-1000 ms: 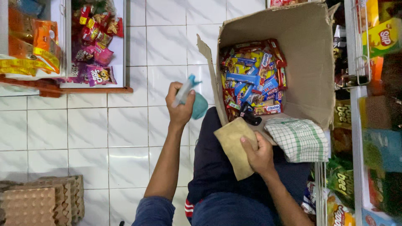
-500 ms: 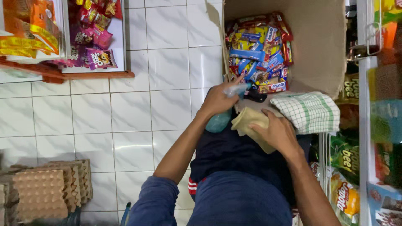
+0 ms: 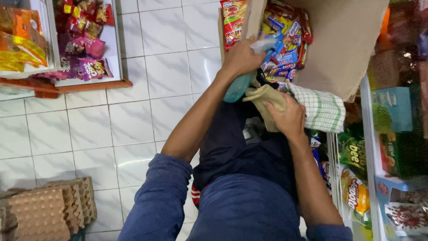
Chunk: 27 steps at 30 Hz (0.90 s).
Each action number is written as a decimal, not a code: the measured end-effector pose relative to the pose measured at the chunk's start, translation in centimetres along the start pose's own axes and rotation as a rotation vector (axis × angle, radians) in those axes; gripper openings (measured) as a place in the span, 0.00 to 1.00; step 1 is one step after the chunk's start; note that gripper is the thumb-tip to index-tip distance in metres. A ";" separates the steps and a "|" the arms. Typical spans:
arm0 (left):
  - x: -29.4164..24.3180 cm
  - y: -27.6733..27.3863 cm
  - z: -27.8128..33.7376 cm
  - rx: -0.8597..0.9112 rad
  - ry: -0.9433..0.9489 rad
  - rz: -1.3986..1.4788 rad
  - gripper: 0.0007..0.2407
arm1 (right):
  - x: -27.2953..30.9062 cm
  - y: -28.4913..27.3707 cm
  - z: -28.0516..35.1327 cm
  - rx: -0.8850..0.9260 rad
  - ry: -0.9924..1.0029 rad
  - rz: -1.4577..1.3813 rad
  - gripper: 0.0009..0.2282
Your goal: The person cleans retail shelves using a spray bottle and a cloth, wiping the surfaces after moving snack boxes aside.
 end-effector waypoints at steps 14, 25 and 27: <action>5.7 -8.0 5.9 -0.169 -0.179 -0.016 0.23 | 3.7 5.1 -6.0 0.158 -0.581 0.231 0.13; -4.2 -10.2 7.8 -0.338 0.311 -0.070 0.18 | 1.3 1.1 -4.6 0.056 -0.250 0.040 0.18; -7.3 -9.8 8.7 -0.371 0.366 -0.058 0.16 | 0.3 -0.6 -3.7 0.028 -0.175 -0.081 0.20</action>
Point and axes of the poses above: each hand's wrist, its own z-axis away from the middle knuckle, its own y-axis out of the palm, x = y × z, the point moved 7 cm from there along -z, towards the middle knuckle, and after that the axes turned 9 degrees about y, right-handed, at the moved point
